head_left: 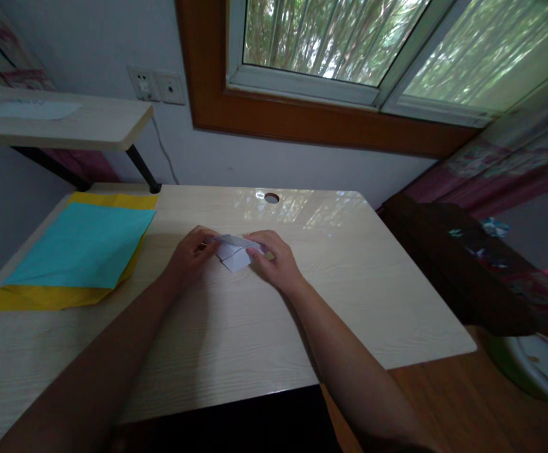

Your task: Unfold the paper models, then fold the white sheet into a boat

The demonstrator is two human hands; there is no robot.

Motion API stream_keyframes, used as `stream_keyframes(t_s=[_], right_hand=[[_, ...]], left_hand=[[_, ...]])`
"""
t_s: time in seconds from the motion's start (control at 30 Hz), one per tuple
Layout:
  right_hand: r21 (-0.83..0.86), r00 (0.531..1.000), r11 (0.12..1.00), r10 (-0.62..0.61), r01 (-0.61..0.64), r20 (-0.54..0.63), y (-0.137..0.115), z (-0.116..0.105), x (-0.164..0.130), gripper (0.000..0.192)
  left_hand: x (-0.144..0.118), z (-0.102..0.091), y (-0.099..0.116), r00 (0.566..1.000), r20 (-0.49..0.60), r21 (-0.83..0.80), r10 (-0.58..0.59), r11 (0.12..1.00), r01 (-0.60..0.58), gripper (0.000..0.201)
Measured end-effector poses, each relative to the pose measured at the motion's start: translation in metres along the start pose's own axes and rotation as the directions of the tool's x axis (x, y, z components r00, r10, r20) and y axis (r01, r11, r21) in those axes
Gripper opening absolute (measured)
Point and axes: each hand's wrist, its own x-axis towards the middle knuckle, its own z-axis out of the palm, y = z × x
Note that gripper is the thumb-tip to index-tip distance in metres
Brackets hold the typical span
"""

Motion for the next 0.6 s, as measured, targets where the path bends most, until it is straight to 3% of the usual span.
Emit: stream_keyframes(t_s=[0.17, 0.37, 0.6], right_hand=[[0.013, 0.995, 0.996, -0.085, 0.085, 0.055, -0.002, 0.001, 0.001, 0.018], [-0.014, 0.988, 0.995, -0.099, 0.101, 0.12, -0.008, 0.003, 0.002, 0.013], [-0.02, 0.986, 0.997, -0.065, 0.069, 0.15, -0.015, 0.004, 0.002, 0.005]], left_hand=[[0.0, 0.0, 0.0, 1.0, 0.011, 0.037, -0.017, 0.999, 0.017, 0.024], [0.0, 0.001, 0.001, 0.996, -0.006, 0.032, -0.088, 0.996, 0.088, 0.023], [0.002, -0.001, 0.005, 0.971, -0.051, -0.119, -0.236, 0.966, 0.228, 0.02]])
